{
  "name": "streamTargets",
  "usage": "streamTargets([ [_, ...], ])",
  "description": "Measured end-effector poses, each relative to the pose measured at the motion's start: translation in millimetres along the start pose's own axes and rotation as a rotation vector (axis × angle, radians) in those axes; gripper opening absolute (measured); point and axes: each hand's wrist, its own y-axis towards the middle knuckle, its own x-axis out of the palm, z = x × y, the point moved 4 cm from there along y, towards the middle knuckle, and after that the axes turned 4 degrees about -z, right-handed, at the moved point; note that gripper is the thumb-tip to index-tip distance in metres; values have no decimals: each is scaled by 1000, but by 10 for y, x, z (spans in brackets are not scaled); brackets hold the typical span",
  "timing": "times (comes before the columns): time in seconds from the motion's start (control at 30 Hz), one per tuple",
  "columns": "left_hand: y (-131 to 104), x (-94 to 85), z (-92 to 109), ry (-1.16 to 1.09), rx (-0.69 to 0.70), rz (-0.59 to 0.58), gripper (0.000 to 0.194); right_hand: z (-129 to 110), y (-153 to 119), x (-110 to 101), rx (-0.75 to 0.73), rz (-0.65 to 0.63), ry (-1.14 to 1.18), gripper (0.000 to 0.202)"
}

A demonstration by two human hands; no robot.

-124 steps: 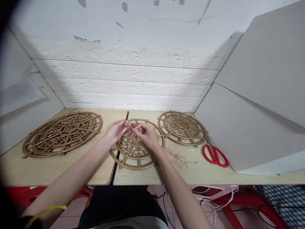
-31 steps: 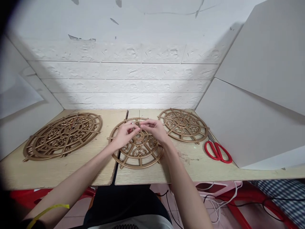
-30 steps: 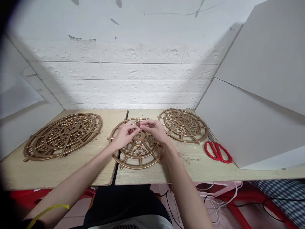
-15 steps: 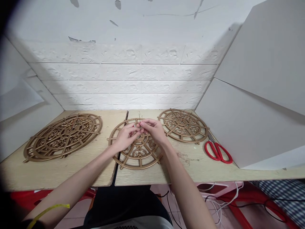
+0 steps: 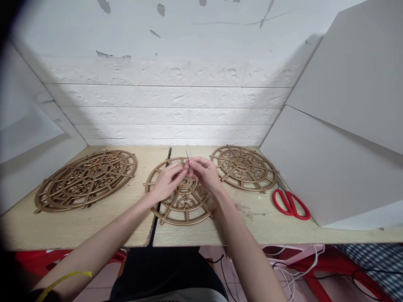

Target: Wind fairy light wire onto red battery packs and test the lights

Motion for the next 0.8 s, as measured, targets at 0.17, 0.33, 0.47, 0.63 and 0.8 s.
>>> streamTargets([
  [0.17,1,-69,-29,-228,-62,127,20,-3,8,-44,-46,40,-58,20],
  [0.33,6,-64,-97,-393,-91,165,23,11,6,-57,-72,46,-210,22],
  [0.47,3,-31,-123,-477,-134,140,31,15,-2,-53,-79,64,-332,24],
  [0.63,2,-24,-111,-508,-159,113,30,1,-9,-26,-73,62,-351,25],
  [0.8,5,-37,-100,-502,-145,113,27,-20,-21,-15,-71,75,-361,25],
])
